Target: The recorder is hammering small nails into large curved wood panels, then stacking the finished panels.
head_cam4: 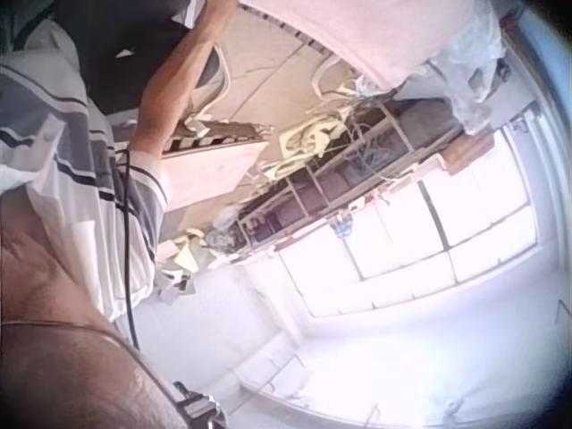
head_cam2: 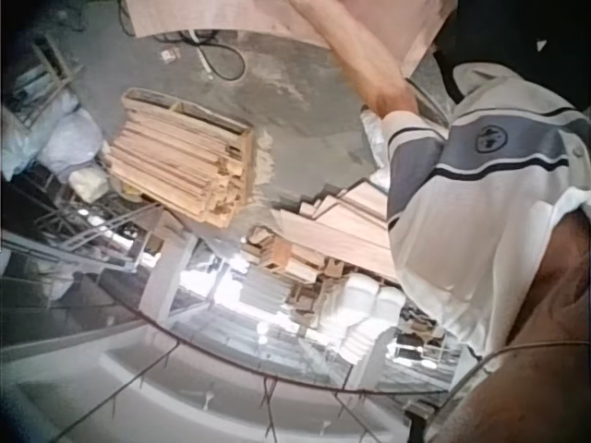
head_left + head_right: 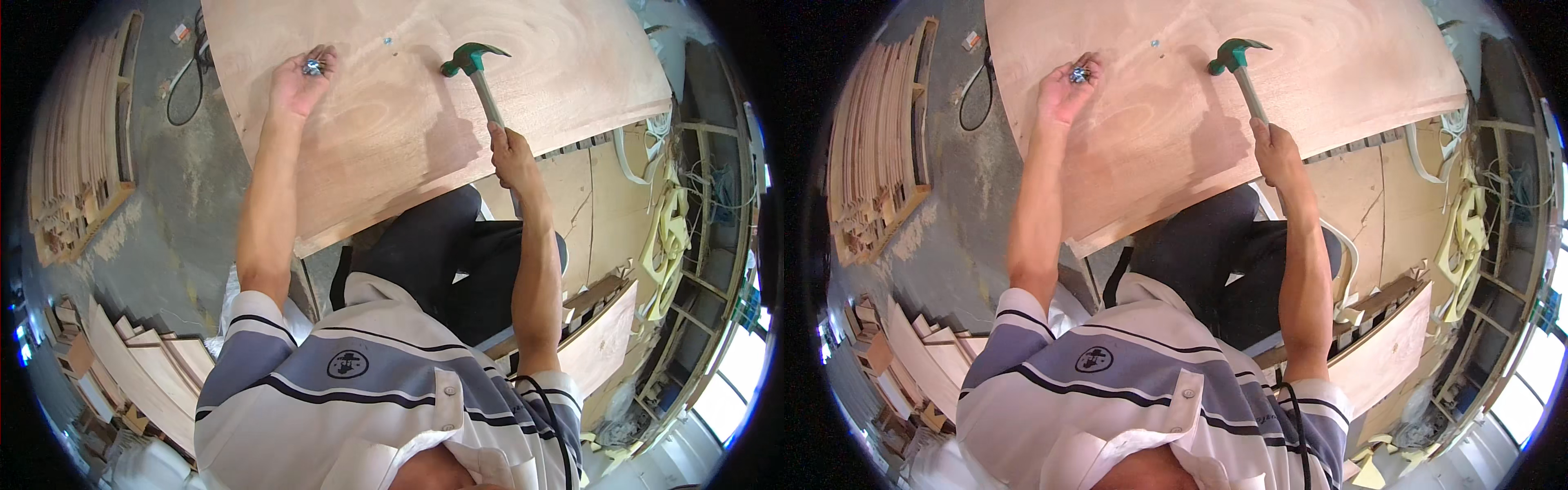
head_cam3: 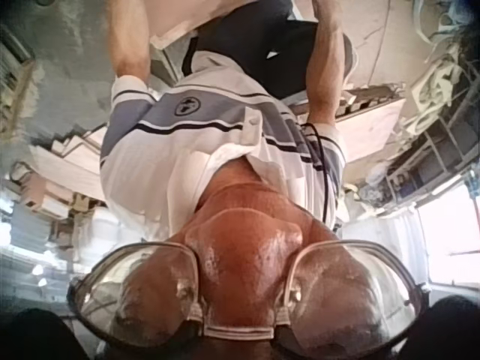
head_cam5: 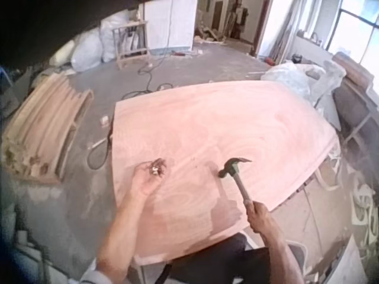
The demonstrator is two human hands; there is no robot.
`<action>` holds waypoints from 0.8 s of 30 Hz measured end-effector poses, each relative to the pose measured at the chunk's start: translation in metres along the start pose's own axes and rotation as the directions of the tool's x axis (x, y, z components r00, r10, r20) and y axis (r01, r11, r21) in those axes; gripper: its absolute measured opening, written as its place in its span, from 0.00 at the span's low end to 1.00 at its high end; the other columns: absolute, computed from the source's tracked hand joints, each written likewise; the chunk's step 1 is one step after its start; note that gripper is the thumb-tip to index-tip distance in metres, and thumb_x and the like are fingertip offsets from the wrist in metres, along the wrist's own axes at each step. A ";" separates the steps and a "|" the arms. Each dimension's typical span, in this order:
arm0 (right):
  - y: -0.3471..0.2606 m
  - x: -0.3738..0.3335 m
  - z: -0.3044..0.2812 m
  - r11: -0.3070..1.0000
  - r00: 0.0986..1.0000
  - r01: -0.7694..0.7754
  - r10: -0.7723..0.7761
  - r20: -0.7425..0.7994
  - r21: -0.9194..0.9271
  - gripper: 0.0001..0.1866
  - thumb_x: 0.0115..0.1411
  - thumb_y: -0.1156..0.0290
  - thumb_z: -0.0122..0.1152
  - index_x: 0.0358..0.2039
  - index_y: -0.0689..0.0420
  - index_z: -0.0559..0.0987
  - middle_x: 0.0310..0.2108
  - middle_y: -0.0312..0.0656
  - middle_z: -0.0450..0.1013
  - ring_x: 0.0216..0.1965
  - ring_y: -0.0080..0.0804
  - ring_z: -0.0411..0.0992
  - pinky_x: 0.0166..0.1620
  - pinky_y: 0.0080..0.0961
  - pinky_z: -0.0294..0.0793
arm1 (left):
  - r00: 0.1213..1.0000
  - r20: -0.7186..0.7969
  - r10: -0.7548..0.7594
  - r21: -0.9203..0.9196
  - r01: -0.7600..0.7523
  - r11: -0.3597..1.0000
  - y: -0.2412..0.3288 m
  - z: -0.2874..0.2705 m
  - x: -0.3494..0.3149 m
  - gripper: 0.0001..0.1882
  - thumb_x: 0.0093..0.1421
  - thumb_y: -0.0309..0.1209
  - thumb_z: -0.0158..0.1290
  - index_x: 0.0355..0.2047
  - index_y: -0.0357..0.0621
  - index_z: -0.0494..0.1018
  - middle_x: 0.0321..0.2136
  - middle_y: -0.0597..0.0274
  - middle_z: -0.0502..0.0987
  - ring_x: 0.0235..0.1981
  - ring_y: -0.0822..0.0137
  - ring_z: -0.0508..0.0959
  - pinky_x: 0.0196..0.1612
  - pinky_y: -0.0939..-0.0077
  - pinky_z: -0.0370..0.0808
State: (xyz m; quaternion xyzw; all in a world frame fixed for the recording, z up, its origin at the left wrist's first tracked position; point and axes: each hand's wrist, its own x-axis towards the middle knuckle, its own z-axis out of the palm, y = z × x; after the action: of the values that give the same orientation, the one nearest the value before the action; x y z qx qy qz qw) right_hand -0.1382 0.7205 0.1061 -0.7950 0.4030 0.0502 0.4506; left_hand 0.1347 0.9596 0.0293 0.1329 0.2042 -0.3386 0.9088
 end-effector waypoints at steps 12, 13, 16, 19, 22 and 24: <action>0.001 -0.002 0.002 0.966 0.988 0.131 -0.145 -0.050 -0.221 0.26 0.64 0.52 0.48 0.29 0.69 0.74 0.27 0.70 0.69 0.36 0.67 0.70 0.37 0.47 0.69 | 0.961 0.201 -0.190 0.504 0.064 0.861 -0.021 0.004 0.000 0.17 0.64 0.31 0.46 0.48 0.30 0.67 0.25 0.62 0.70 0.20 0.72 0.66 0.23 0.79 0.66; 0.001 -0.002 0.001 0.968 0.988 0.128 -0.143 -0.053 -0.217 0.26 0.64 0.52 0.48 0.29 0.69 0.74 0.27 0.70 0.69 0.36 0.67 0.70 0.37 0.47 0.69 | 0.960 0.201 -0.194 0.509 0.067 0.858 -0.021 0.004 0.002 0.17 0.64 0.31 0.46 0.48 0.30 0.67 0.25 0.62 0.70 0.20 0.72 0.66 0.23 0.79 0.66; 0.001 -0.001 0.002 0.960 0.988 0.133 -0.149 -0.049 -0.246 0.26 0.64 0.53 0.48 0.29 0.69 0.74 0.27 0.70 0.69 0.36 0.67 0.70 0.37 0.48 0.69 | 0.979 0.134 -0.157 0.581 0.051 0.812 -0.034 0.013 0.002 0.16 0.63 0.29 0.48 0.48 0.31 0.66 0.25 0.63 0.71 0.20 0.74 0.66 0.22 0.81 0.64; 0.005 -0.001 0.003 0.959 0.981 0.162 -0.182 -0.067 -0.232 0.27 0.64 0.54 0.48 0.28 0.70 0.74 0.27 0.69 0.70 0.35 0.67 0.70 0.37 0.49 0.69 | 0.997 0.061 0.049 0.796 -0.078 0.600 -0.053 0.029 -0.001 0.15 0.62 0.28 0.49 0.47 0.31 0.67 0.26 0.61 0.72 0.20 0.75 0.67 0.20 0.82 0.62; -0.001 -0.001 0.001 0.959 0.983 0.157 -0.173 -0.051 -0.236 0.27 0.64 0.54 0.48 0.27 0.71 0.74 0.26 0.69 0.70 0.33 0.66 0.71 0.36 0.49 0.68 | 0.987 0.084 0.138 0.882 -0.138 0.450 -0.056 0.033 0.011 0.12 0.63 0.31 0.50 0.40 0.32 0.71 0.26 0.61 0.73 0.19 0.77 0.66 0.20 0.83 0.61; -0.001 -0.002 0.000 0.959 0.976 0.191 -0.209 -0.065 -0.212 0.26 0.64 0.55 0.48 0.26 0.71 0.74 0.25 0.69 0.69 0.31 0.65 0.71 0.34 0.49 0.68 | 0.984 0.100 0.149 0.980 -0.124 0.158 -0.059 0.044 0.014 0.12 0.63 0.33 0.51 0.35 0.33 0.74 0.24 0.65 0.72 0.19 0.79 0.65 0.19 0.84 0.60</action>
State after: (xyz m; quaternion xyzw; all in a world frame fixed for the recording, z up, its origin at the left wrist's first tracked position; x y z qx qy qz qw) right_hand -0.1390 0.7219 0.1075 -0.8750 0.3326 0.0109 0.3515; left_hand 0.1173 0.8917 0.0554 0.7069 -0.0652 -0.3061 0.6343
